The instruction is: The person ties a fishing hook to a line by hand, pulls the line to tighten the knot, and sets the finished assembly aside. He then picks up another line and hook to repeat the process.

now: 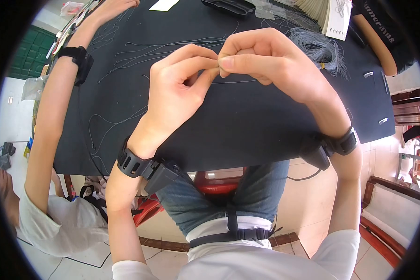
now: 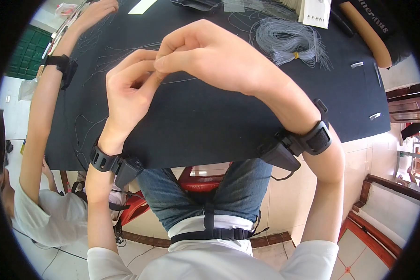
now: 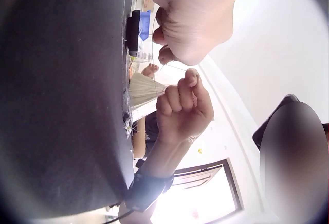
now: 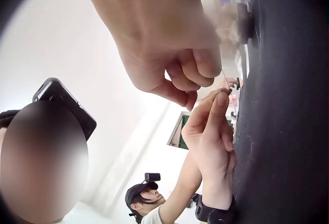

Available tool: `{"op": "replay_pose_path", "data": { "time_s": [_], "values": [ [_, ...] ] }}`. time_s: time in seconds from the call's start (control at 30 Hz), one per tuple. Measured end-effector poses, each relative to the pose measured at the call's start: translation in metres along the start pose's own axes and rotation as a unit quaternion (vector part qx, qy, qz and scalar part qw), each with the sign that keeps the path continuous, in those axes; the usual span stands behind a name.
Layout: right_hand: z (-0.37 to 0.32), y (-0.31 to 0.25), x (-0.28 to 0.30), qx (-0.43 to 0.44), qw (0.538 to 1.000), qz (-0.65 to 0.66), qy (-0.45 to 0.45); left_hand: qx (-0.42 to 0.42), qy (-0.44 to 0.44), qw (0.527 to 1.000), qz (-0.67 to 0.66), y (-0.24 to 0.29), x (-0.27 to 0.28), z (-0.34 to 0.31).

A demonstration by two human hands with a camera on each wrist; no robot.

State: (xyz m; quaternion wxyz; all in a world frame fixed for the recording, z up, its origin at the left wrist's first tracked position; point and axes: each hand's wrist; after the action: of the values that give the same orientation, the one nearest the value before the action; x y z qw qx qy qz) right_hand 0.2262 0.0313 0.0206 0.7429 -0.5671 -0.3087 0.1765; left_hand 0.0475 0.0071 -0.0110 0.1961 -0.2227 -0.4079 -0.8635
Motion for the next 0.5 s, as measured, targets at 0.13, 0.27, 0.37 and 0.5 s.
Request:
{"op": "replay_pose_path", "data": {
  "time_s": [0.13, 0.27, 0.37, 0.5],
  "values": [
    [0.0003, -0.0005, 0.0004, 0.0, 1.0, -0.005, 0.012, -0.035, -0.006, 0.999, 0.008, 0.0001, -0.0023, -0.0004],
    [0.0017, 0.0029, -0.002, -0.004, 0.999, 0.016, 0.028, -0.037, -0.016, 0.999, 0.022, 0.0025, -0.0018, 0.0],
    [0.0029, 0.0053, -0.0021, -0.009, 0.999, 0.029, 0.041, -0.038, -0.02, 0.999, 0.021, 0.0011, -0.0022, -0.001],
    [0.0032, 0.0068, -0.0035, -0.031, 0.995, 0.053, 0.076, -0.032, -0.018, 0.999, -0.001, 0.0013, -0.0033, -0.0021]
  ]
}}
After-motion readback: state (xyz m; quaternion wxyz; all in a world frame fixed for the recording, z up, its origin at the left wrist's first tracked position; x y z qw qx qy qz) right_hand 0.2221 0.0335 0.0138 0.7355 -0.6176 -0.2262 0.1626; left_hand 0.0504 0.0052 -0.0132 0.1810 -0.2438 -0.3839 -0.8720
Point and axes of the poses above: each hand's wrist, its own z-axis towards the middle knuckle, its own x-axis out of the back of the hand, y = z × x, and after that the axes turned 4 degrees about x, right-handed
